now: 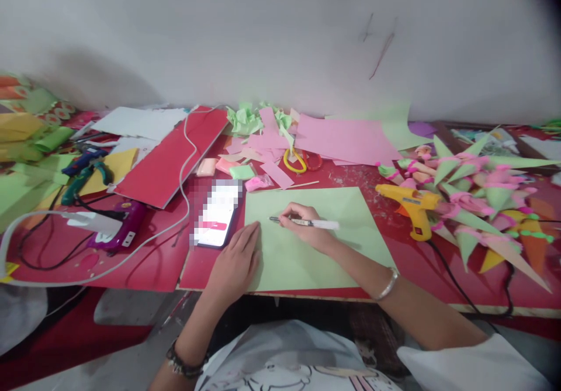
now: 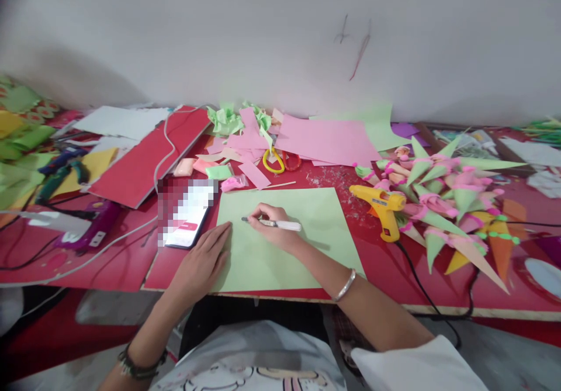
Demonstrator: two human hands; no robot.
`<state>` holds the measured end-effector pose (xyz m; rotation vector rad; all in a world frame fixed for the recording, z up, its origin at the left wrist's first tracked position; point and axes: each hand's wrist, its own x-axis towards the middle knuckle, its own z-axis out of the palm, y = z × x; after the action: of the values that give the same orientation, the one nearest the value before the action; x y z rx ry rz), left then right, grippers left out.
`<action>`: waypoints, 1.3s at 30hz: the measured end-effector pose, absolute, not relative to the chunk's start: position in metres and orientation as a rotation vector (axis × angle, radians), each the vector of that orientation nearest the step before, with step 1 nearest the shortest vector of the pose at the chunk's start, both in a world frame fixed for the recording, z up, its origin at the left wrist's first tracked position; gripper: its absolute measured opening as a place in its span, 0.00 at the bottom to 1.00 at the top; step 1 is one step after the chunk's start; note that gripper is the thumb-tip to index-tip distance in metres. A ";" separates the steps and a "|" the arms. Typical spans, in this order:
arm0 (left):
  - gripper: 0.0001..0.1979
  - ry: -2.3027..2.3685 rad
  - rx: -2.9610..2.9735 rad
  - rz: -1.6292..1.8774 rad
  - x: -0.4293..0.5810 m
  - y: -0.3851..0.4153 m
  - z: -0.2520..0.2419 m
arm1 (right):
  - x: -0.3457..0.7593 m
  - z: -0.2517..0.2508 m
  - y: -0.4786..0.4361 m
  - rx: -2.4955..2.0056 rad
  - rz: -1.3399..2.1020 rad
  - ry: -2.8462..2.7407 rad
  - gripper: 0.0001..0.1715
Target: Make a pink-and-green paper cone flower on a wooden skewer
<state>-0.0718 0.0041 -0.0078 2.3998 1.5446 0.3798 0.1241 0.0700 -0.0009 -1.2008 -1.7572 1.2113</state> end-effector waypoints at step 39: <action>0.22 1.735 2.529 0.308 -0.045 -0.024 -0.003 | 0.253 0.027 0.029 -1.183 1.327 -1.549 0.13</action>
<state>-0.0445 -0.0242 -0.0028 2.5287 1.7352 0.3082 0.2530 0.0288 0.0269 -1.1827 -1.5492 1.3268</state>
